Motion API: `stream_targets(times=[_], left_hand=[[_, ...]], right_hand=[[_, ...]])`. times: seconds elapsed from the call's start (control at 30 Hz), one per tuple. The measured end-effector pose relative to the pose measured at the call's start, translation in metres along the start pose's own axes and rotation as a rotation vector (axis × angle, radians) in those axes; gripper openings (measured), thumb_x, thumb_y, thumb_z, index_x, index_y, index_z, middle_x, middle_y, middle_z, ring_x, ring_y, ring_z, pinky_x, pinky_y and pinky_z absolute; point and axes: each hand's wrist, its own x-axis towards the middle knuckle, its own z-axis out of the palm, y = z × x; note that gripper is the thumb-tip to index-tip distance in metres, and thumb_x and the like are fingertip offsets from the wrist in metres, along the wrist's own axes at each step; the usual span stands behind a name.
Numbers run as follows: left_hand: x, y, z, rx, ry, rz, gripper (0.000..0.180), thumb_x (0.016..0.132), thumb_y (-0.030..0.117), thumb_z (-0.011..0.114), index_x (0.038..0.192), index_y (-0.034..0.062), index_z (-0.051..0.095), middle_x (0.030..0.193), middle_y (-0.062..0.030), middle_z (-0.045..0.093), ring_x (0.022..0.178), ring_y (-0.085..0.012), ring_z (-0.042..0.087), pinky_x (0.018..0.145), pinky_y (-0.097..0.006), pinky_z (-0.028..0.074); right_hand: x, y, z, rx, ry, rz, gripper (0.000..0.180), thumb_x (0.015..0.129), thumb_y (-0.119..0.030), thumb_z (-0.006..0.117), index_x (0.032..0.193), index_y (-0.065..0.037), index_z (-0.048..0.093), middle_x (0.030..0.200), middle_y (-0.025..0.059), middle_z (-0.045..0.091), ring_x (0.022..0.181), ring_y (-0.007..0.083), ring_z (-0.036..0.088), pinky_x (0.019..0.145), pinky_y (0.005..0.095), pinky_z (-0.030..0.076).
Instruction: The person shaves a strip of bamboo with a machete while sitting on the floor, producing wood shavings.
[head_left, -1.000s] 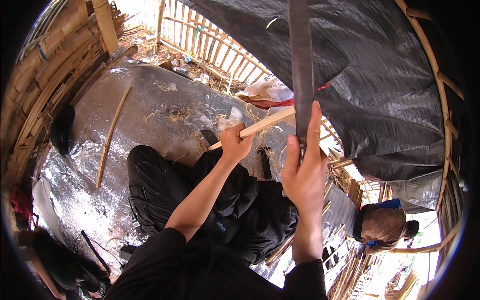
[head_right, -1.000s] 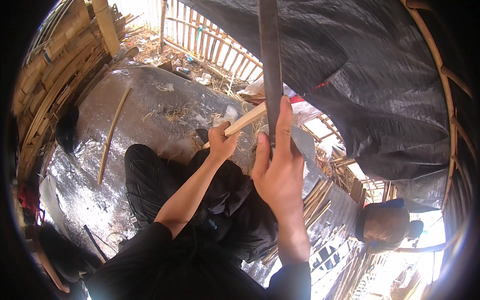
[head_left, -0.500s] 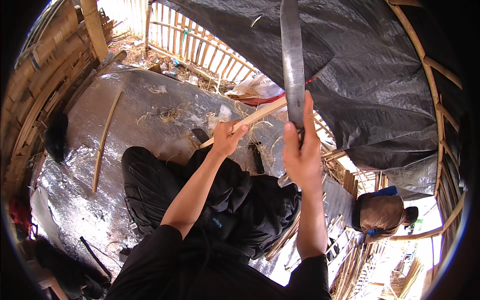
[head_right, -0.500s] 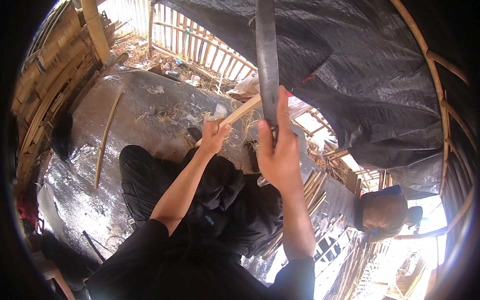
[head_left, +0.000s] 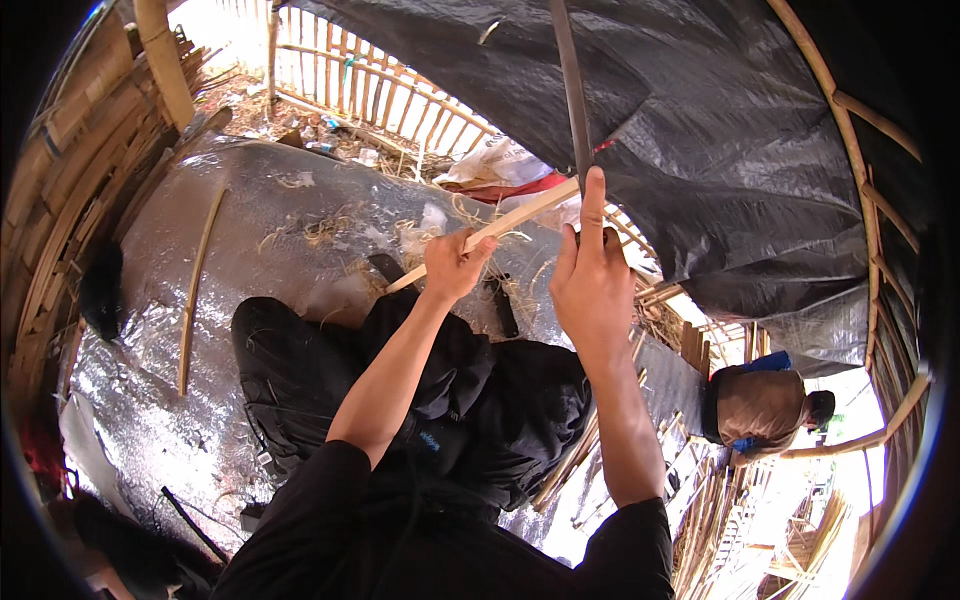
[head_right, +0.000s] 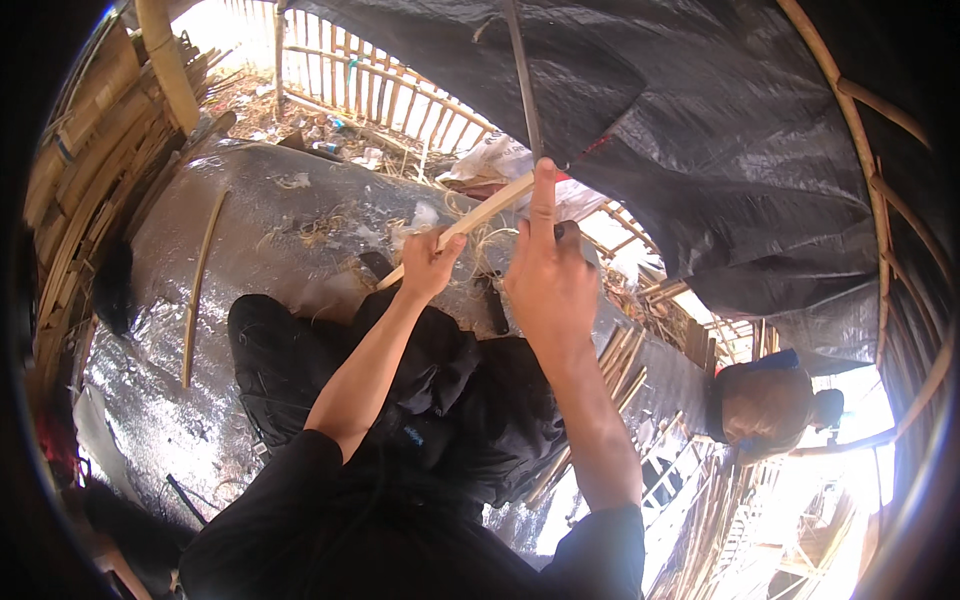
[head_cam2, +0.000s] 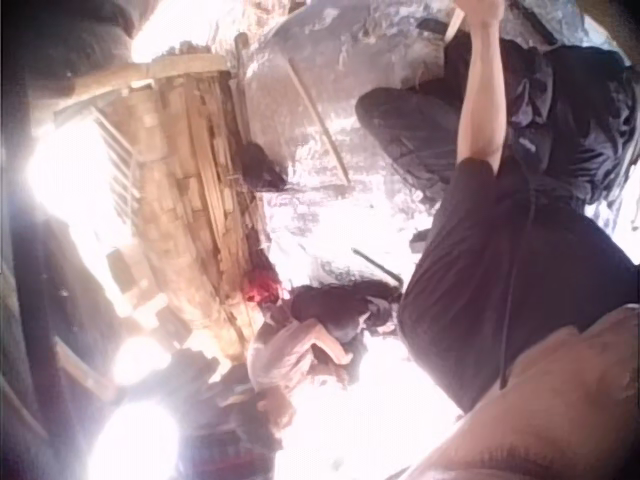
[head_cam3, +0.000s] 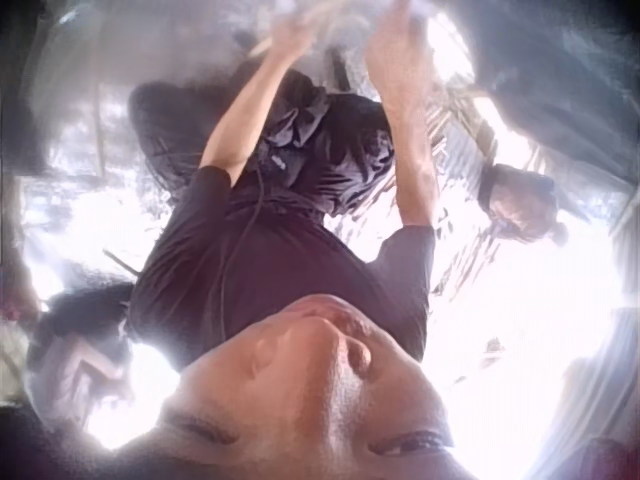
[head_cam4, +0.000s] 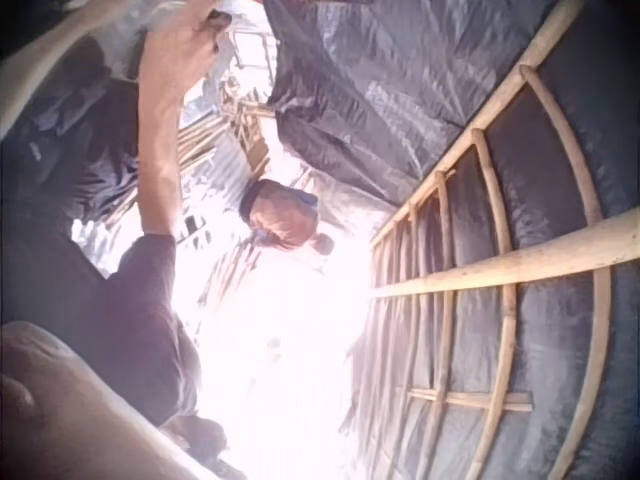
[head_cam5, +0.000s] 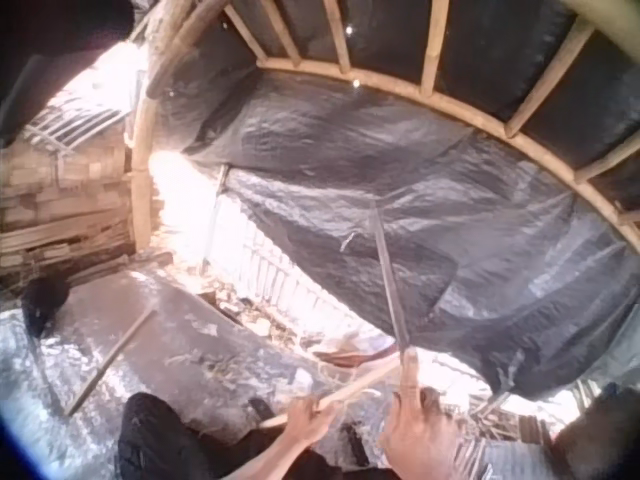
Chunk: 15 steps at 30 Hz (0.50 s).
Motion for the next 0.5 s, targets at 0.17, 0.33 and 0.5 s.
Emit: stream_targets(times=[0.17, 0.33, 0.5], left_hand=[[-0.001, -0.007, 0.002, 0.052, 0.058, 0.044, 0.067, 0.093, 0.067, 0.055, 0.077, 0.0035, 0.069, 0.049, -0.0103, 0.050, 0.046, -0.0272, 0.053, 0.049, -0.041, 0.037], [0.004, -0.002, 0.011, 0.076, 0.078, 0.016, 0.067, 0.090, 0.071, 0.056, 0.073, 0.0073, 0.069, 0.049, -0.0094, 0.053, 0.047, -0.0301, 0.058, 0.048, -0.042, 0.041], [0.006, -0.001, 0.014, 0.041, 0.049, -0.004, 0.069, 0.090, 0.072, 0.056, 0.071, 0.0071, 0.069, 0.049, -0.0092, 0.054, 0.047, -0.0288, 0.059, 0.048, -0.042, 0.042]], right_hand=[[0.008, 0.015, -0.010, 0.432, -0.058, 0.101, 0.069, 0.098, -0.008, 0.056, 0.158, -0.003, 0.023, 0.082, 0.0229, 0.069, 0.061, 0.0379, 0.067, 0.059, 0.0466, 0.053], [0.002, 0.008, -0.007, 0.091, -0.090, 0.052, 0.071, 0.098, -0.008, 0.055, 0.158, -0.002, 0.019, 0.074, 0.0242, 0.067, 0.067, 0.0411, 0.069, 0.058, 0.0487, 0.052], [0.008, 0.011, -0.005, 0.126, -0.076, 0.087, 0.070, 0.098, -0.009, 0.056, 0.158, -0.001, 0.020, 0.080, 0.0257, 0.070, 0.067, 0.0422, 0.070, 0.056, 0.0466, 0.054]])
